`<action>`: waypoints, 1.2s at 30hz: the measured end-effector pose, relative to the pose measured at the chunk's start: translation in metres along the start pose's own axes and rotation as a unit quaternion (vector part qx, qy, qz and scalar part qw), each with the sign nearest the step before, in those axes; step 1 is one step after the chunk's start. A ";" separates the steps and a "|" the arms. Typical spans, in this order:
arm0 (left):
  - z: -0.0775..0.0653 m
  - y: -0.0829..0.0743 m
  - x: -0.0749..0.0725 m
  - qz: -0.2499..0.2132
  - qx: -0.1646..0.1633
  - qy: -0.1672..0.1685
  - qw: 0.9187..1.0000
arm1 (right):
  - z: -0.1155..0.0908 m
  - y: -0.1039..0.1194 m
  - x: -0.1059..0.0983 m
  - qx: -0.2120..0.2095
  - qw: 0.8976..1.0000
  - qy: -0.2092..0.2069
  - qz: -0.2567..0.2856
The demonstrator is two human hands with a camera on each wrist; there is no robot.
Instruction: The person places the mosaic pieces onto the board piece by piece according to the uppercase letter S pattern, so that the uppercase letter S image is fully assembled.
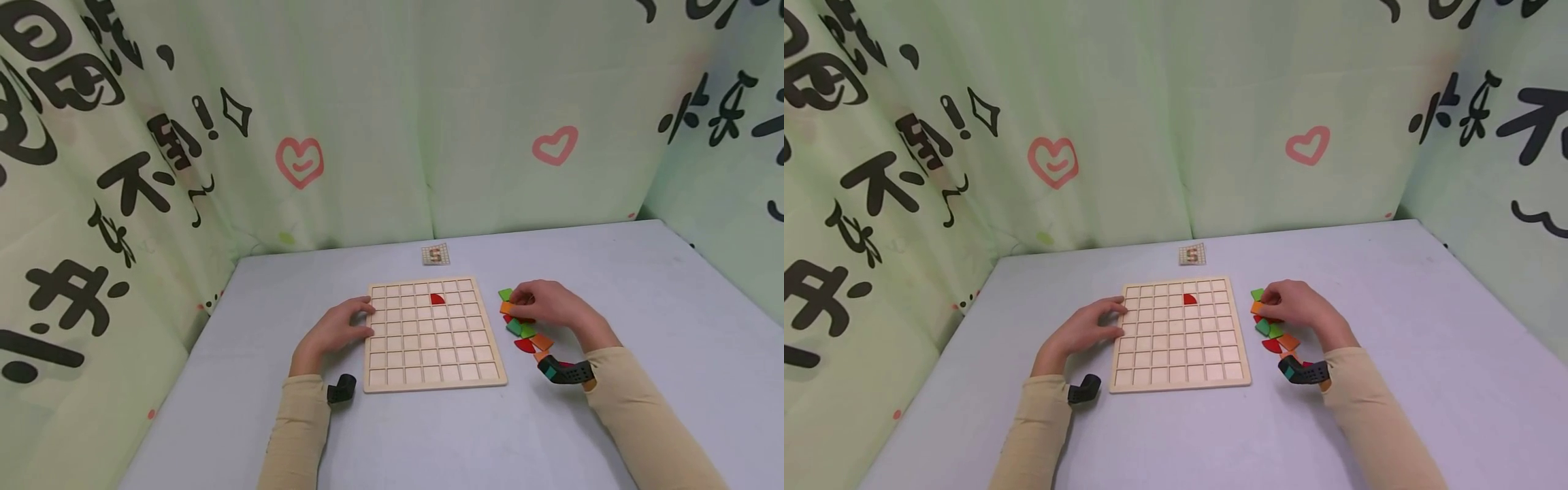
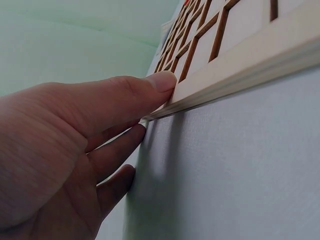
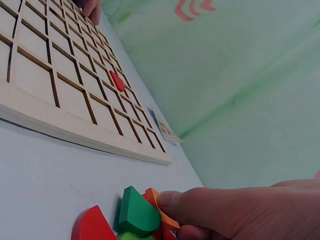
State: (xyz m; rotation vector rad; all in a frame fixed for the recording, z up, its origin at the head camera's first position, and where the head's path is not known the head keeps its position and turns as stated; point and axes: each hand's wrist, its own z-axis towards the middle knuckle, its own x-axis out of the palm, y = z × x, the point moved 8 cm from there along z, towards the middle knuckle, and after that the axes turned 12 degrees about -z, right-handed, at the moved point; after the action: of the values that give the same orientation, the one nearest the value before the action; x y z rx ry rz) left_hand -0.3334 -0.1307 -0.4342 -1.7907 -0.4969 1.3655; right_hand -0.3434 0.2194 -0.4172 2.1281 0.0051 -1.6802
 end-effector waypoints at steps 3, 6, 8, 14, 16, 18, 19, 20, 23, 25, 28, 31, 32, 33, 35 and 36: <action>0.000 -0.001 0.000 0.003 0.002 0.000 1.000 | 0.001 0.002 0.001 -0.002 1.000 -0.011 -0.003; 0.000 -0.001 0.000 0.000 0.000 0.001 1.000 | 0.003 0.004 0.002 -0.002 1.000 -0.017 -0.004; 0.000 -0.001 0.000 0.001 0.000 0.000 1.000 | 0.003 0.004 0.002 -0.001 1.000 -0.018 -0.003; 0.000 -0.001 0.001 -0.003 -0.001 0.002 1.000 | 0.005 0.004 0.001 0.000 1.000 -0.021 -0.005; 0.000 0.000 0.001 -0.004 -0.002 0.001 1.000 | 0.005 0.004 0.001 0.000 1.000 -0.024 -0.007; 0.001 0.000 0.001 -0.004 -0.004 0.001 1.000 | 0.005 0.004 0.000 0.002 1.000 -0.027 -0.009; 0.001 0.001 0.001 -0.004 -0.004 0.000 1.000 | 0.005 0.003 0.000 0.003 1.000 -0.028 -0.010; 0.001 0.001 0.001 -0.005 -0.005 0.000 1.000 | 0.005 0.003 0.000 0.004 1.000 -0.028 -0.010; 0.000 -0.001 0.000 -0.004 -0.004 0.000 1.000 | 0.006 0.003 -0.001 0.005 1.000 -0.028 -0.010; -0.001 -0.002 0.000 -0.004 -0.004 0.000 1.000 | 0.006 0.003 -0.001 0.003 1.000 -0.027 -0.010; -0.001 -0.002 -0.001 -0.004 -0.004 0.001 1.000 | 0.007 0.003 -0.001 0.002 1.000 -0.026 -0.011; -0.001 -0.002 -0.001 -0.002 -0.003 0.001 1.000 | 0.007 0.003 -0.001 0.002 1.000 -0.025 -0.012; -0.001 -0.002 -0.001 -0.002 -0.003 0.001 1.000 | 0.007 0.003 -0.001 0.002 1.000 -0.025 -0.011; -0.001 -0.003 -0.001 -0.001 -0.002 0.000 1.000 | 0.007 0.003 -0.002 0.001 1.000 -0.026 -0.010; -0.002 -0.003 -0.001 -0.001 -0.003 -0.001 1.000 | 0.007 0.003 -0.002 -0.001 1.000 -0.027 -0.010; -0.002 -0.002 0.000 -0.002 -0.003 -0.002 1.000 | 0.007 0.004 -0.001 -0.003 1.000 -0.027 -0.010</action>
State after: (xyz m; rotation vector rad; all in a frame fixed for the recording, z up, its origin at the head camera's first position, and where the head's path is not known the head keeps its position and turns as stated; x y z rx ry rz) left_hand -0.3316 -0.1302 -0.4319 -1.7911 -0.5082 1.3663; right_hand -0.3497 0.2140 -0.4159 2.0846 0.0152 -1.7474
